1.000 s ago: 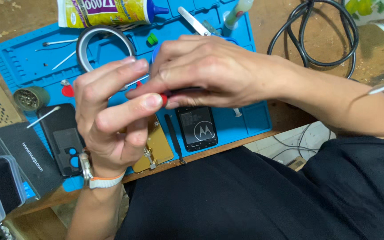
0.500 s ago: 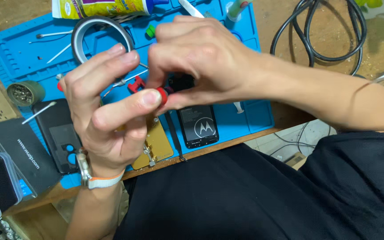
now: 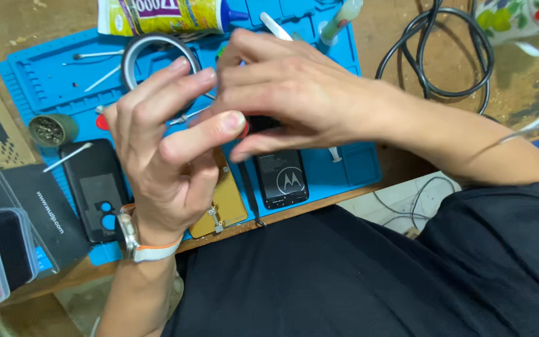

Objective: The person uses a screwdriver to remove screws from the back of a disassembled Motorola smartphone. They then use a red plastic prying tool to lift and separate the phone's back cover from the main body. Finally, the person holds the separated back cover and inspects the phone's internal components.

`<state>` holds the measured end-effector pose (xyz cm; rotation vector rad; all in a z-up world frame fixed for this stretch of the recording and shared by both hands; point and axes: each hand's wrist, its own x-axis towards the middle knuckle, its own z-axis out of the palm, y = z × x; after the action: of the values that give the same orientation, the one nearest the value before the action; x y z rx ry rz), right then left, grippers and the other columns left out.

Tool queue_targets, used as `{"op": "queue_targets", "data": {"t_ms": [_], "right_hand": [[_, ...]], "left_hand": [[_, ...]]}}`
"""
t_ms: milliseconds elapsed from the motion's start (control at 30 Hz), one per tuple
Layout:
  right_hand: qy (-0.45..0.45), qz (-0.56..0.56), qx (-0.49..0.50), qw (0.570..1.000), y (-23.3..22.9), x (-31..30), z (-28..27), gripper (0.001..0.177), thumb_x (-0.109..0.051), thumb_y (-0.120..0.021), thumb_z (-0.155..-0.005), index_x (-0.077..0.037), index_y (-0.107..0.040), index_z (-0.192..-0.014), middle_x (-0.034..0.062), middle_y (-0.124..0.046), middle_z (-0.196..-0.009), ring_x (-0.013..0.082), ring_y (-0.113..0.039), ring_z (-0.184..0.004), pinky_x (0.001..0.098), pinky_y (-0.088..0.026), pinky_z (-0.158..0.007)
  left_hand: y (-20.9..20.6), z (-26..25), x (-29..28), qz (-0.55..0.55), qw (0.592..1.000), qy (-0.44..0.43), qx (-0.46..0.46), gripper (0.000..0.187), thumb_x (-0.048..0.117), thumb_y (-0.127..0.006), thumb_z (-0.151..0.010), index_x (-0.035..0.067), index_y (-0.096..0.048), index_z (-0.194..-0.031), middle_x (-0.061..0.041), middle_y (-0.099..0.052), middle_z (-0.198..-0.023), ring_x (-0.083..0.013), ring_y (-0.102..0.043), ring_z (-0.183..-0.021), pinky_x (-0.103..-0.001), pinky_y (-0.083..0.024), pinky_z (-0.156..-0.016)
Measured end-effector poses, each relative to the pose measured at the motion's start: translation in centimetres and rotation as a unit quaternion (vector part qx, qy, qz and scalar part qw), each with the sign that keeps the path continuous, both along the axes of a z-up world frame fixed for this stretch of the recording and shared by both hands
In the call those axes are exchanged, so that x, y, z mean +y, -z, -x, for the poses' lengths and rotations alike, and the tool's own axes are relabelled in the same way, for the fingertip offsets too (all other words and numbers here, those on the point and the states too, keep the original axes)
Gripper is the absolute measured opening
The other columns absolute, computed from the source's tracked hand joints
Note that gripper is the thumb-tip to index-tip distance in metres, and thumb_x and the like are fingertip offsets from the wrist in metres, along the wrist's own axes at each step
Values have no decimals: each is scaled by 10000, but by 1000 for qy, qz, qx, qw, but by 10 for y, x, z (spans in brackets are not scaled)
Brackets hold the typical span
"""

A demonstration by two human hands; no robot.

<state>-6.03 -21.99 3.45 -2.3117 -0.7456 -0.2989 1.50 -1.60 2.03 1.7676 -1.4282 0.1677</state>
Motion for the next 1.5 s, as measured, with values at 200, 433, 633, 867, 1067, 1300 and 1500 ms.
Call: {"op": "queue_targets", "data": {"t_ms": [200,433,633,867,1067,1300,1500], "right_hand": [[27,-73,9,997,7,-1,5,260,-308,-682,-951,-58,-621,-912,56,-482,-765,250,-465,-725,367,-318,-680],[-24,-99,73,992,-6,-1,4,432,-361,-576,-953,1,-541,-1186,121,-588,-1149,314,-539,-1072,412,-457,-963],[95,-76,-15,992,20,10,5,362,-314,-799,-893,-71,-538,-836,54,-554,-795,228,-524,-706,363,-309,-684],[-61,-124,101,985,-5,-1,2,245,-251,-527,-980,-9,-547,-1015,102,-574,-942,290,-516,-887,391,-430,-807],[63,-68,4,996,5,7,5,410,-420,-692,-859,-45,-530,-892,88,-576,-888,258,-526,-820,377,-392,-705],[169,-175,59,968,0,-24,78,601,-498,-508,-904,-39,-442,-1287,148,-658,-1120,267,-711,-1067,364,-533,-943],[333,-248,-125,901,66,-14,137,271,-314,-513,-993,-48,-465,-1015,104,-596,-691,203,-662,-613,264,-462,-614]], "left_hand": [[0,2,2,1,1000,5,5,322,-5,-520,-983,241,-617,-1166,-71,-609,-1289,-384,-613,-1252,-464,-395,-1012],[2,-3,2,7,1000,4,-4,422,-48,-508,-893,231,-612,-1192,-88,-595,-1302,-405,-606,-1265,-475,-418,-1010],[-2,-1,3,3,1000,-2,-18,421,-84,-520,-927,222,-613,-1201,-93,-603,-1291,-403,-608,-1261,-468,-404,-1016],[-2,2,2,-14,1000,-6,-15,408,-16,-469,-939,253,-606,-1213,-85,-601,-1311,-382,-592,-1285,-464,-393,-985],[-5,1,1,3,999,-18,-26,314,86,-581,-901,226,-625,-1179,-77,-610,-1238,-379,-613,-1210,-472,-433,-980],[9,-1,-1,112,992,-51,-28,337,259,-833,-876,87,-572,-1001,-90,-629,-865,-256,-622,-781,-377,-455,-713],[0,7,-3,86,995,-21,53,168,72,-726,-950,58,-591,-1048,-145,-609,-980,-295,-622,-892,-395,-507,-788]]}}
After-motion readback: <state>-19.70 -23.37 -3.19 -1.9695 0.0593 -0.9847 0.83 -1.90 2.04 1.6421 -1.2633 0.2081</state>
